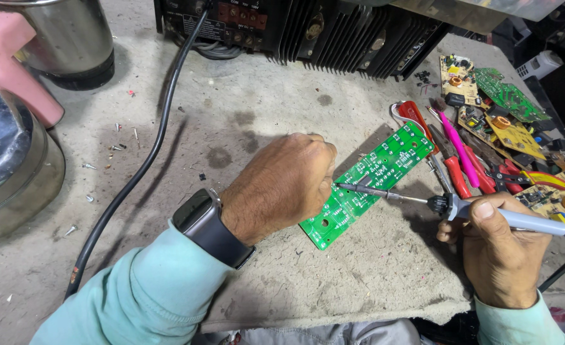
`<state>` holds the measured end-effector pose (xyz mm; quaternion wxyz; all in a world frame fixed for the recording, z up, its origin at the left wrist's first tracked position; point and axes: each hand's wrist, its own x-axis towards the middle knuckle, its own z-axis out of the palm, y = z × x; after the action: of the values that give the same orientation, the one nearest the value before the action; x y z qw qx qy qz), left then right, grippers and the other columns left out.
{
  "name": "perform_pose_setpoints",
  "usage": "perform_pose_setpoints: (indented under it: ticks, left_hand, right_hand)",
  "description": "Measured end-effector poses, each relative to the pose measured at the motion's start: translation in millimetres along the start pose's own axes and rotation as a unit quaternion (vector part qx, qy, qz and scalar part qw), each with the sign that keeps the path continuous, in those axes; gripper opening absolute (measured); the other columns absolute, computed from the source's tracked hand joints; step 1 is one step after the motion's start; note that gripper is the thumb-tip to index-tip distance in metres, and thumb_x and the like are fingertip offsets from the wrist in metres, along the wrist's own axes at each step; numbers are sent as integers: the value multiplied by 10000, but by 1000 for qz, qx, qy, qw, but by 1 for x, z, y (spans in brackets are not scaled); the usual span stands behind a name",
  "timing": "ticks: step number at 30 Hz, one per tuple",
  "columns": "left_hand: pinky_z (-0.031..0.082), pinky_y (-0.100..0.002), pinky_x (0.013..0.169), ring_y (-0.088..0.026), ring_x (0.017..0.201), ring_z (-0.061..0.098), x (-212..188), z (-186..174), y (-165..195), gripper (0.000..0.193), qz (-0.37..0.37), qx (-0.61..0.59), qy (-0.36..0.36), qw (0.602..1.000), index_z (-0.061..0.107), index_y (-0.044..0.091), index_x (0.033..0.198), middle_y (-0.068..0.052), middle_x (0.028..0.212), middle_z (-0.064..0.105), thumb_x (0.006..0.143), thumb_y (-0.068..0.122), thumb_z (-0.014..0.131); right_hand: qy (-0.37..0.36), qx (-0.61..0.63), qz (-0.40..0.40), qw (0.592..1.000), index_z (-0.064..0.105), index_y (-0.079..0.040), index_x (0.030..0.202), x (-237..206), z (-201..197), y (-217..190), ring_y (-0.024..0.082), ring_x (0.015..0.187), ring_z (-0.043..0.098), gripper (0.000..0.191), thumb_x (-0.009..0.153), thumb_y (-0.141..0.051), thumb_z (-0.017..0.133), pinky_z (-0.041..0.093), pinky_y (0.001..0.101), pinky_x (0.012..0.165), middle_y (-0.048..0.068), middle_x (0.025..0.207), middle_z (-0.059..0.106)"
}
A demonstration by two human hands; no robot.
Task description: The person uses a soldering iron to apply solder to multiple points on a green circuit board. They hold the board with one hand and the soldering iron with the other, moving across different solder joints. The person flips the board over to show the component side with red LEDs and a digital display.
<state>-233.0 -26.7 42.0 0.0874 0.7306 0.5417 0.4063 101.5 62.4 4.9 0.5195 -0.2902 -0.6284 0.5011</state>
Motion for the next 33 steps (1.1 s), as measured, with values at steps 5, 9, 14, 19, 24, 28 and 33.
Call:
perform_pose_setpoints:
  ticks: [5, 9, 14, 19, 24, 28, 33]
  left_hand:
    - [506, -505, 619, -384, 649, 642, 6, 2, -11, 74, 42, 12, 27, 999, 608, -25, 683, -221, 701, 629, 733, 17, 642]
    - [491, -423, 530, -234, 531, 571, 11, 5, -15, 167, -31, 21, -59, 998, 567, 26, 637, -125, 603, 566, 786, -50, 580]
    - [484, -412, 488, -193, 518, 555, 23, 4, -13, 194, -1, 14, -40, 999, 555, 50, 621, -90, 593, 551, 769, -65, 604]
    - [507, -426, 522, -203, 532, 623, 28, -7, -9, 182, -30, -20, -25, 999, 563, 33, 622, -104, 616, 604, 778, -52, 604]
    - [612, -340, 677, -155, 657, 746, 40, -20, -5, 105, -100, -94, -61, 989, 661, 54, 667, -78, 671, 725, 752, -4, 643]
    - [628, -339, 706, -149, 681, 765, 44, -25, -4, 59, -149, -91, -76, 982, 688, 47, 685, -80, 678, 747, 739, 28, 675]
    - [615, -356, 663, -167, 653, 752, 46, -22, -5, 57, -120, -45, -72, 989, 677, 41, 676, -109, 667, 736, 725, 43, 705]
  right_hand:
    - [-4, 5, -11, 1000, 604, 57, 979, 7, 5, 7, 266, 687, 638, 268, 1064, -166, 726, 577, 442, 711, 196, 832, 641]
    - [-5, -1, -13, 1000, 606, 59, 973, 13, 4, 9, 269, 664, 639, 266, 1058, -166, 720, 570, 436, 690, 204, 816, 643]
    - [-8, -1, -20, 1000, 599, 61, 961, 22, -1, 10, 266, 678, 638, 282, 1076, -163, 727, 571, 422, 678, 205, 826, 641]
    - [10, 34, -33, 999, 577, 32, 921, 28, -7, 12, 270, 676, 645, 337, 1111, -210, 715, 561, 410, 639, 208, 842, 658]
    - [4, 66, -44, 997, 559, 18, 895, 32, -12, 14, 277, 667, 638, 342, 1115, -201, 703, 545, 407, 622, 203, 820, 647]
    - [4, 49, -37, 998, 583, 34, 915, 35, -12, 15, 274, 663, 637, 343, 1125, -209, 704, 548, 404, 631, 208, 824, 656]
    - [0, 28, -30, 999, 600, 56, 929, 37, -9, 17, 273, 655, 635, 307, 1100, -177, 702, 556, 408, 645, 206, 804, 647]
